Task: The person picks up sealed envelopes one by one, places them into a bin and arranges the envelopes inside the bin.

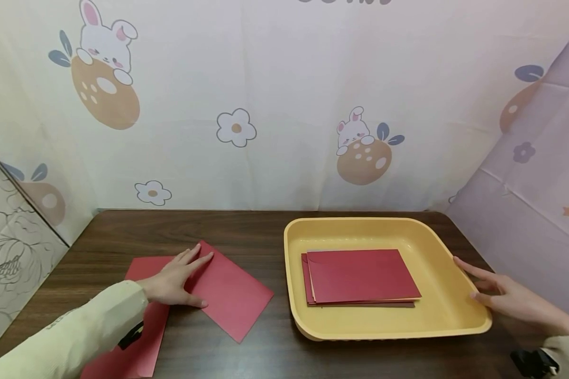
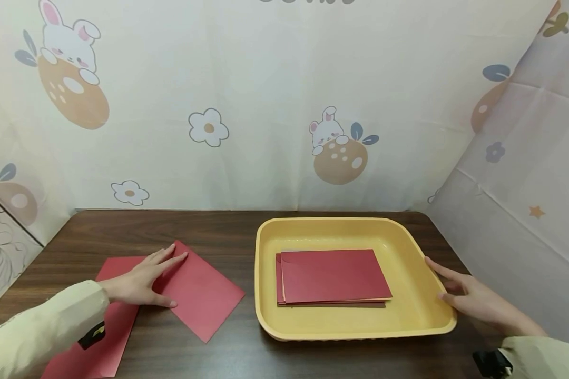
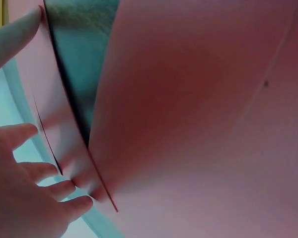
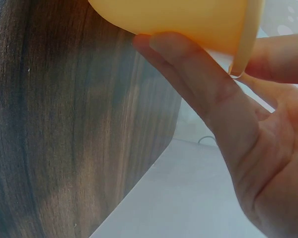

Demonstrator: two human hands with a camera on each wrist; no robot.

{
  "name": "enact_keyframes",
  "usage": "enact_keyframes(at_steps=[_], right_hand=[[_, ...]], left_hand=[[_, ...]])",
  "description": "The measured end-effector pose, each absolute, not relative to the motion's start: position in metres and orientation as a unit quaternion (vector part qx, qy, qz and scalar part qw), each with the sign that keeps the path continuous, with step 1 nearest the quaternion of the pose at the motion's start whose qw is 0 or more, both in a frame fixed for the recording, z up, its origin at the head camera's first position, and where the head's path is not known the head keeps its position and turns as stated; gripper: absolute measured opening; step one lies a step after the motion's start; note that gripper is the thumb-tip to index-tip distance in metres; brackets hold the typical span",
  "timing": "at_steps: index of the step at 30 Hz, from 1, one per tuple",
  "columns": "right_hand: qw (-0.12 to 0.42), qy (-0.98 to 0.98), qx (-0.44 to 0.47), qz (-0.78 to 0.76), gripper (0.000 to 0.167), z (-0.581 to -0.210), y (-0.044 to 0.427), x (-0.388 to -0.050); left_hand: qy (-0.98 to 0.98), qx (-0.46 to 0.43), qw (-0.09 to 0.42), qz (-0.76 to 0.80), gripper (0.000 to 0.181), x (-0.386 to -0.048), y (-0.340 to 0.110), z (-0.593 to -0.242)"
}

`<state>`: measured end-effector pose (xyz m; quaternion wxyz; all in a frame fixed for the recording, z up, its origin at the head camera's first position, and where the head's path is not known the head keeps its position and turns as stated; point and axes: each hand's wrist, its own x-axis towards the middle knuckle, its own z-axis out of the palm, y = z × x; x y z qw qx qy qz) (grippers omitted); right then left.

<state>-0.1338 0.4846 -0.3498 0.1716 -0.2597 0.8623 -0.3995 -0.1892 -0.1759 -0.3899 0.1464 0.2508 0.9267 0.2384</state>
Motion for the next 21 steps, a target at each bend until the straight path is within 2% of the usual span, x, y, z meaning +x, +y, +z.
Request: enact_keyframes(at_steps=[3,11,21], right_hand=[[0.18,0.858,-0.254,-0.409,0.081,-0.35,0.485,-0.134],[0.186,0.859,-0.247,-0.408,0.077,-0.352,0.489,-0.134],[0.176,0.87,-0.249,-0.387,0.076,-0.352,0.49,-0.135]], left_hand=[[0.936,0.228,0.147,0.225,0.098,-0.186,-0.172,-0.393],[0.972,0.136,0.105,0.158,0.097,-0.172,-0.146,-0.395],[0.99,0.104,0.06,0.074,0.096,-0.164,-0.122,-0.394]])
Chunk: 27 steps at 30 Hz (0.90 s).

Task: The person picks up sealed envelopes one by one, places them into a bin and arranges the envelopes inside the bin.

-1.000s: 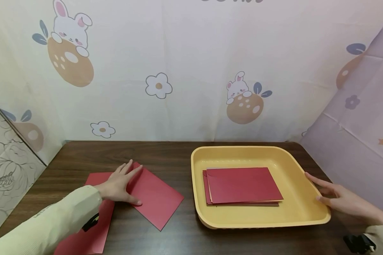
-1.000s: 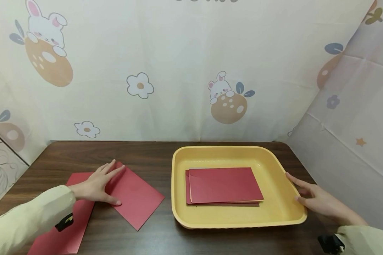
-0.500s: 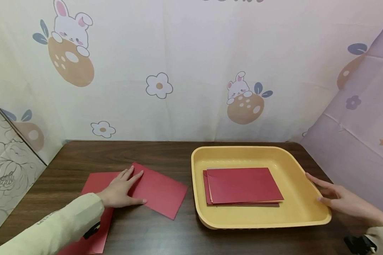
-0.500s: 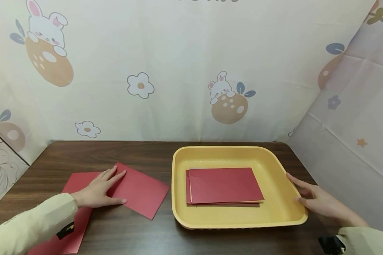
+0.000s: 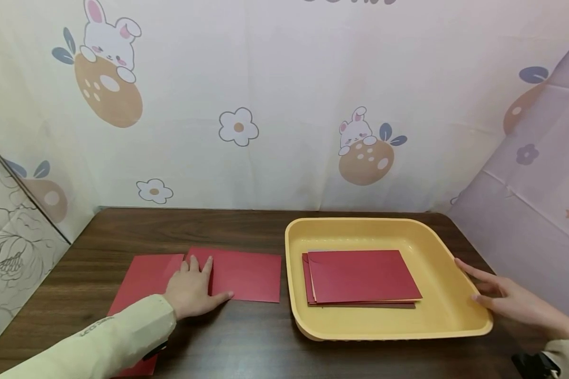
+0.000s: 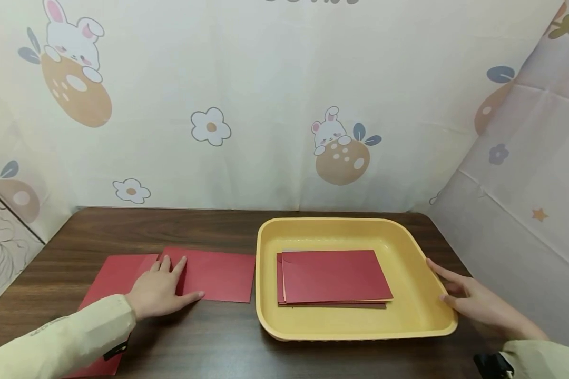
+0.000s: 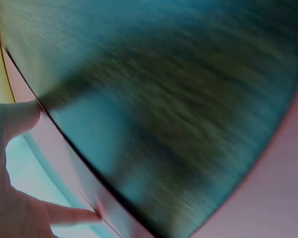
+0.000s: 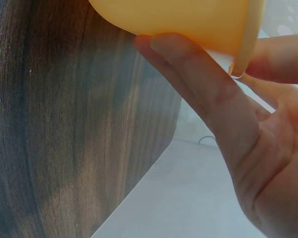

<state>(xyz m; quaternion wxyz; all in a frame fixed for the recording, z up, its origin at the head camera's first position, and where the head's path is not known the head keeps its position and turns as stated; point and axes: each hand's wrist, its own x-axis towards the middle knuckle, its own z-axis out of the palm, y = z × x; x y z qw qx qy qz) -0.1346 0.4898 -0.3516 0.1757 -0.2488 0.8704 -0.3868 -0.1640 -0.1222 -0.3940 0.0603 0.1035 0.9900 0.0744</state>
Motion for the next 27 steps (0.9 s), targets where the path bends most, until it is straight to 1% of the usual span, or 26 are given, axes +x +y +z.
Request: enact_keyframes(at_steps=[6,10,13,18,23,27], right_hand=[[0.175,0.873,-0.239,-0.387,0.077,-0.353,0.49,-0.134],[0.168,0.879,-0.235,-0.379,0.077,-0.353,0.489,-0.133],[0.17,0.877,-0.237,-0.381,0.077,-0.353,0.49,-0.133],[0.185,0.864,-0.245,-0.4,0.077,-0.35,0.49,-0.134],[0.179,0.867,-0.248,-0.393,0.079,-0.35,0.489,-0.135],[0.178,0.872,-0.239,-0.389,0.08,-0.35,0.487,-0.133]], left_hand=[[0.992,0.098,0.036,0.067,0.095,-0.167,-0.121,-0.393],[0.989,0.083,0.045,0.11,0.087,-0.172,-0.129,-0.39],[0.986,0.059,0.053,0.146,0.085,-0.177,-0.138,-0.386],[0.982,0.005,0.056,0.183,0.088,-0.183,-0.151,-0.381],[0.977,-0.041,0.082,0.193,0.096,-0.186,-0.156,-0.381],[0.977,-0.056,0.094,0.184,0.1,-0.186,-0.156,-0.383]])
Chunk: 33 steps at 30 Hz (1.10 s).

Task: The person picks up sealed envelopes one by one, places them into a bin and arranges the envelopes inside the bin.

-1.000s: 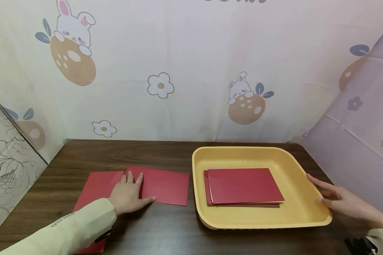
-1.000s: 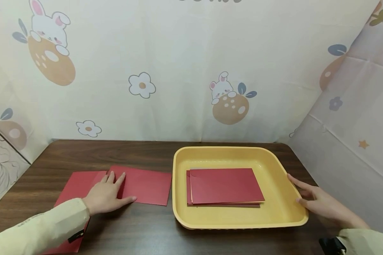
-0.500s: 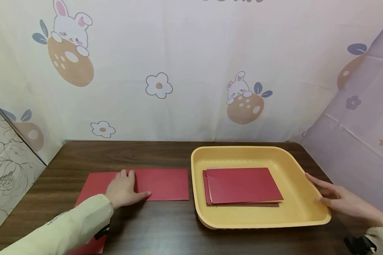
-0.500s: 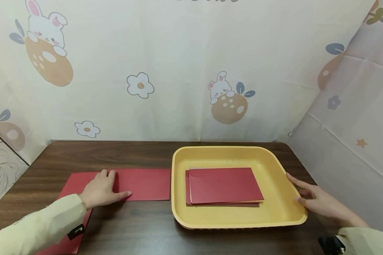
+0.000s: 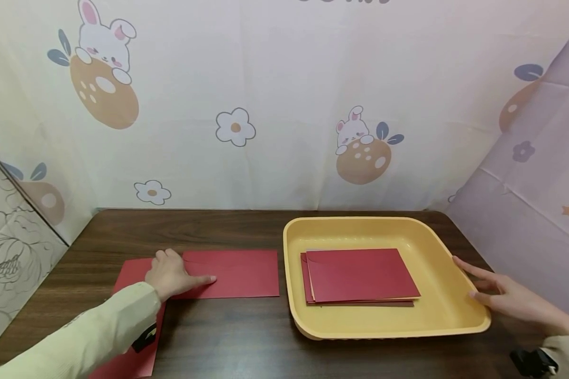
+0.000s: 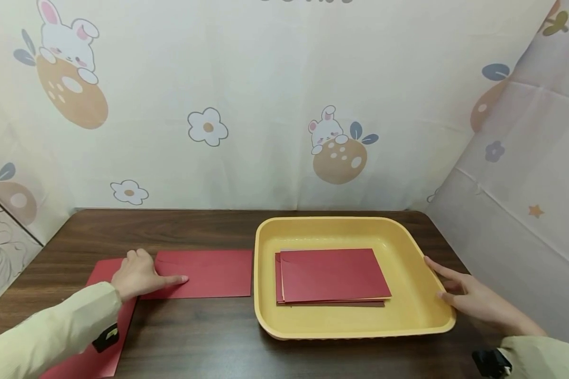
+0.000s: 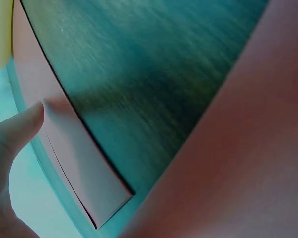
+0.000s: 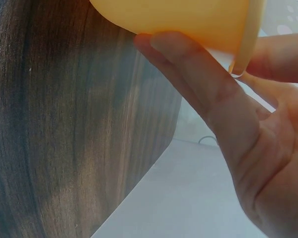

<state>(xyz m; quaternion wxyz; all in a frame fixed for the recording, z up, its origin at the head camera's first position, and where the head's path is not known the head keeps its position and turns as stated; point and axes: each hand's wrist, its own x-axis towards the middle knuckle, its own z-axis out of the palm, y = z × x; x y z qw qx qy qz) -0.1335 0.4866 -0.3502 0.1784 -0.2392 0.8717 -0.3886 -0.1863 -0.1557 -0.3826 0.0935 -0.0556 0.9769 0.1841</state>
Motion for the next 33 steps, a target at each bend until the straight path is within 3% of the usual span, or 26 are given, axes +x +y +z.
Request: enact_keyframes(at_steps=[11,19,26,29,33], right_hand=[[0.18,0.877,-0.217,-0.39,0.076,-0.353,0.487,-0.132],[0.177,0.862,-0.246,-0.407,0.08,-0.353,0.488,-0.132],[0.176,0.856,-0.257,-0.412,0.082,-0.351,0.487,-0.134],[0.178,0.856,-0.254,-0.415,0.081,-0.35,0.486,-0.134],[0.178,0.856,-0.251,-0.415,0.079,-0.35,0.487,-0.135]], left_hand=[[0.976,-0.066,0.108,0.178,0.099,-0.189,-0.151,-0.381],[0.967,-0.065,0.128,0.21,0.085,-0.194,-0.147,-0.379],[0.958,-0.086,0.151,0.229,0.092,-0.2,-0.147,-0.378],[0.953,-0.085,0.157,0.245,0.082,-0.2,-0.148,-0.376],[0.948,-0.078,0.14,0.275,0.054,-0.201,-0.153,-0.377]])
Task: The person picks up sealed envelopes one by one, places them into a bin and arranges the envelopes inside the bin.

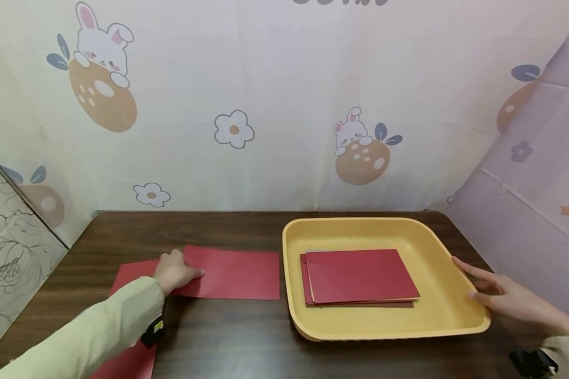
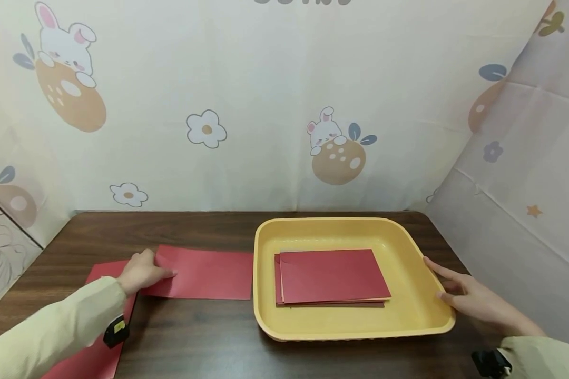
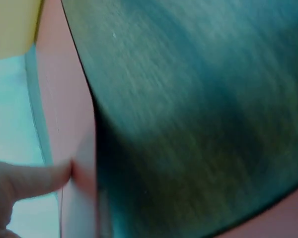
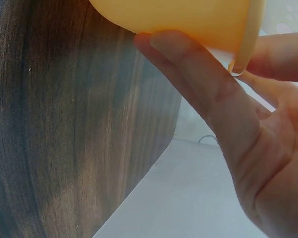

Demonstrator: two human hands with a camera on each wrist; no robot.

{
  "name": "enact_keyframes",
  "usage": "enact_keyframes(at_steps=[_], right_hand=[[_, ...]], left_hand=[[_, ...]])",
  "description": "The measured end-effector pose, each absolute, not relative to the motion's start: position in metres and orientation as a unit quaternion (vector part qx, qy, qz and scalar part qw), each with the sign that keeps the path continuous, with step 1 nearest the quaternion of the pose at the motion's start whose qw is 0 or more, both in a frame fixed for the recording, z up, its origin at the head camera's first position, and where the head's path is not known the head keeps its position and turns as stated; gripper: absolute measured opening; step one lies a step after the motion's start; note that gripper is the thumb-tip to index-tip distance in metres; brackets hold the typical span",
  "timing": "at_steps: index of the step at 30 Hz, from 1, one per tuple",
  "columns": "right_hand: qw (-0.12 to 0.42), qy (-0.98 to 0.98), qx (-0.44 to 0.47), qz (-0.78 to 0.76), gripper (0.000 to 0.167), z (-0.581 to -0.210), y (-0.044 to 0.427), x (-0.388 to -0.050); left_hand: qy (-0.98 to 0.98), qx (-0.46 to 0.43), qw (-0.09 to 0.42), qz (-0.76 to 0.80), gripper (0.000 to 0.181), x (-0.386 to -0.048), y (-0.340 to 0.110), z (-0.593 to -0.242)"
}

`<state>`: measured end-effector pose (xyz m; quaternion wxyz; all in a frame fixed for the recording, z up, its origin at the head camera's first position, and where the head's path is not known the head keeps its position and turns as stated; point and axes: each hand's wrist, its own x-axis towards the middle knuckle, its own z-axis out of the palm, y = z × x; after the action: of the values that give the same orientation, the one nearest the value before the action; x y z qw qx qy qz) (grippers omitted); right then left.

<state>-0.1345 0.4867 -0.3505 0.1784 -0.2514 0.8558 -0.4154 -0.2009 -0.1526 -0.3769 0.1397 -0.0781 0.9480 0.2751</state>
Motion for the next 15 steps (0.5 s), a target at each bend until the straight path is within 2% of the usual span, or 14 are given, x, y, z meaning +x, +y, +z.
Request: enact_keyframes(at_steps=[2,9,15], right_hand=[[0.175,0.861,-0.248,-0.408,0.078,-0.3505,0.4872,-0.1342],[0.186,0.876,-0.21,-0.392,0.073,-0.3488,0.4887,-0.1327],[0.174,0.866,-0.241,-0.402,0.077,-0.35,0.4869,-0.1336]], left_hand=[[0.943,-0.078,0.13,0.295,0.048,-0.2,-0.1542,-0.3781],[0.907,-0.086,0.134,0.389,0.05,-0.193,-0.1561,-0.376],[0.866,-0.116,0.109,0.474,0.048,-0.1937,-0.1574,-0.3728]])
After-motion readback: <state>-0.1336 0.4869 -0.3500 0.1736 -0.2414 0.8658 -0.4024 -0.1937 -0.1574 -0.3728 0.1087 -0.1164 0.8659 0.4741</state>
